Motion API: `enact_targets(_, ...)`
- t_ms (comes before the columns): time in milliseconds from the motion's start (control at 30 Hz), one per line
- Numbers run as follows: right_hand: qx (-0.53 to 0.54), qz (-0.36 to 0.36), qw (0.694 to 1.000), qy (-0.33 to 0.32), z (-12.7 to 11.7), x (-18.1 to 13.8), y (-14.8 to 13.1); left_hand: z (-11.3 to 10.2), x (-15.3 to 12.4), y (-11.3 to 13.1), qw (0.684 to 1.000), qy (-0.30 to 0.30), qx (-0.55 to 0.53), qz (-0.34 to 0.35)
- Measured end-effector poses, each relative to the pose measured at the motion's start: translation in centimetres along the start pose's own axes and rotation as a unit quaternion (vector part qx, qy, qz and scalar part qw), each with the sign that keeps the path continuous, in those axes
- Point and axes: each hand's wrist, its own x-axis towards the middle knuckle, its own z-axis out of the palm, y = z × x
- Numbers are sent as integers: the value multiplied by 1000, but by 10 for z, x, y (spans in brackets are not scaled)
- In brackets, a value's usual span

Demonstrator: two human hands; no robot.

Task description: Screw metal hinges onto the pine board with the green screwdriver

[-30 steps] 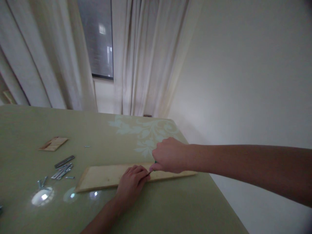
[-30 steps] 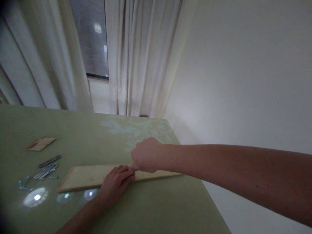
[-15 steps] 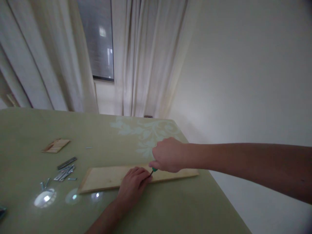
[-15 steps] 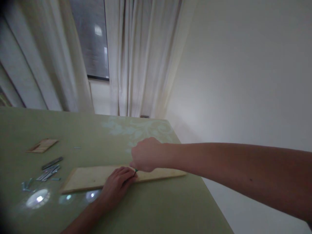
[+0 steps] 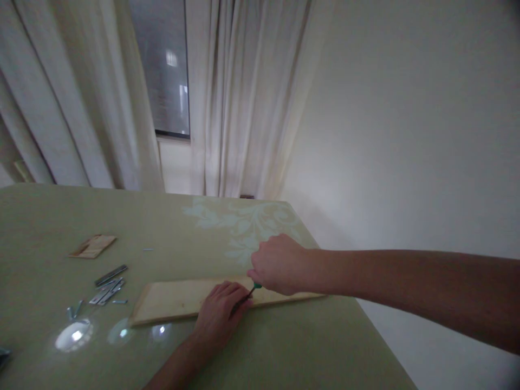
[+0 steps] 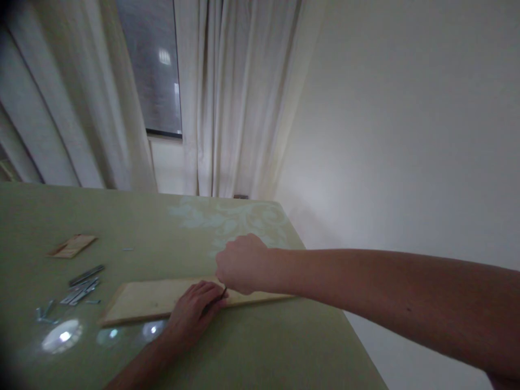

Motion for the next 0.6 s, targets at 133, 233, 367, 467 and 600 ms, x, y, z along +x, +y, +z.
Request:
enact_targets(133, -14, -47, 999, 11, -8, -6, 11, 0, 2, 1, 1000, 3, 4, -11)
enact_targets(233, -105, -198, 973, 47, -14, -9, 25, 1, 2, 3, 1000, 4, 1, -18)
enact_targets(367, -114, -211, 970, 45, -6, -5, 21, -1, 1, 4, 1000, -5, -7, -19)
enact_targets(467, -40, -65, 997, 30, 3, 0, 5, -2, 1, 4, 1000, -6, -12, -10)
enact_targets(600, 4, -20, 1000, 4, -1, -2, 3, -2, 2, 2, 1000, -15, -12, -10)
